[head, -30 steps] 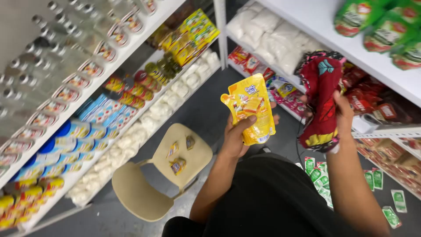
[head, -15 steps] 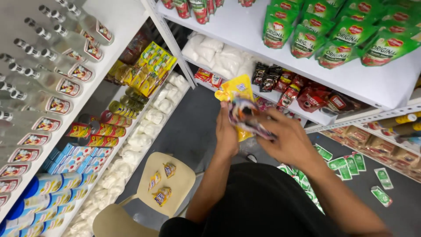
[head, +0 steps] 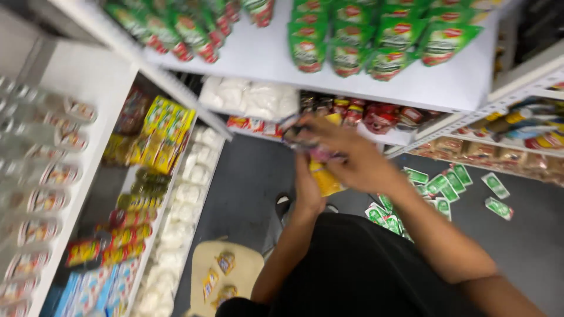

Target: Wiping and organizing food pouches and condiments on grocery store shelves.

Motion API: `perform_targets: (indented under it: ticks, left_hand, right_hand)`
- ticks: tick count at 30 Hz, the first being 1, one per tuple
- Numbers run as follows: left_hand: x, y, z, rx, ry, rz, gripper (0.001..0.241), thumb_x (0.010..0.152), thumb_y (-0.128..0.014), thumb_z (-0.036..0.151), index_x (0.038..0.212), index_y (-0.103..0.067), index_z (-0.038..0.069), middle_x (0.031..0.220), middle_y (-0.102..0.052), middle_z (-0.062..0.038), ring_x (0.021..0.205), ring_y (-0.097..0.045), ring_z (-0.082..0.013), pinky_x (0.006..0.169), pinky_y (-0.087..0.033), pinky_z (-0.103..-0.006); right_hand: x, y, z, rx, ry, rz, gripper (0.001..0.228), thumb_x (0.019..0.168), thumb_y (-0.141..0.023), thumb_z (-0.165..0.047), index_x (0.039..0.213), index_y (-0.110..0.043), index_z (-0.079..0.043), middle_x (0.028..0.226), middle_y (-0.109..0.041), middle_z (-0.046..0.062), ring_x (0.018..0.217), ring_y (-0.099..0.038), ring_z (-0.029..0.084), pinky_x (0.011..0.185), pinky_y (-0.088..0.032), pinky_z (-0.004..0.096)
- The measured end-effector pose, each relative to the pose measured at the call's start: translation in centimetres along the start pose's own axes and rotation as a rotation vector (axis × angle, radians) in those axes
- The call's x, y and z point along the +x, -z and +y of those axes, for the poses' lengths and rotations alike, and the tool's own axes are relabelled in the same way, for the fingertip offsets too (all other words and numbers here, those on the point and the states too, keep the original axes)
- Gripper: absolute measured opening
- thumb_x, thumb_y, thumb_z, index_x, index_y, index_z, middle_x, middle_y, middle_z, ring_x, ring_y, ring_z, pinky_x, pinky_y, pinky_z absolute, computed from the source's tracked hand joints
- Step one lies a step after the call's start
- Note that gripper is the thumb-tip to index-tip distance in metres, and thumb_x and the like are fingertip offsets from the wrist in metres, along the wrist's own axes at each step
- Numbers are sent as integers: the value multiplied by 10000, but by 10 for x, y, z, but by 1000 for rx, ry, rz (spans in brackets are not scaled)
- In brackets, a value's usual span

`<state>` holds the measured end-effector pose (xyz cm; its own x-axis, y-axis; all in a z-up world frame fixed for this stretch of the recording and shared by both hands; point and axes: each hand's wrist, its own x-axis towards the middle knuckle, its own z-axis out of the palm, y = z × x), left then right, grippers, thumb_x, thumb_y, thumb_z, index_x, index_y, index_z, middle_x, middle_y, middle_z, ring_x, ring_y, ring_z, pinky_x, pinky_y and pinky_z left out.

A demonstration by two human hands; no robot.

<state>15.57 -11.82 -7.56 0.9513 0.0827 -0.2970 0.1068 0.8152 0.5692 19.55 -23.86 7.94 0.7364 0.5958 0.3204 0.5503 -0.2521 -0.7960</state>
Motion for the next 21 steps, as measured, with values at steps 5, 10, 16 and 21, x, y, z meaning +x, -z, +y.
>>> perform_targets:
  ticks: [5,10,16,21]
  left_hand:
    - [47,21,21,-128,42,225,659,937,-532,752,1201,-696,171,1185,-737,-91,1005,-721,-230,959,-588,-364]
    - [58,-5,39,-203,220,144,759,914,-579,734,1347,-663,117,1292,-689,-218,1083,-713,-328,1014,-566,-484]
    - [47,-20,74,-46,369,-200,496,990,-660,498,1272,-648,90,1245,-713,-152,1128,-708,-264,1055,-535,-467]
    - [67,-33,131,355,-82,-191,464,1127,-426,384,1370,-571,16,1311,-633,-275,1270,-607,-278,1163,-419,-419]
  right_hand:
    - [-28,-40,22,29,119,174,493,777,-672,-18,1263,-734,-74,1385,-651,238,1325,-525,518,1016,-477,594]
    - [-10,-4,8,175,84,181,356,991,-585,-329,1193,-771,-104,1368,-688,191,1385,-525,442,1075,-457,548]
    - [39,-5,-6,-196,83,567,203,1013,-662,-124,1203,-733,-109,1540,-506,297,1424,-487,521,1181,-386,625]
    - [62,-84,-49,-300,19,444,300,878,-707,-119,1157,-733,-13,1527,-502,298,1421,-447,510,1093,-404,582]
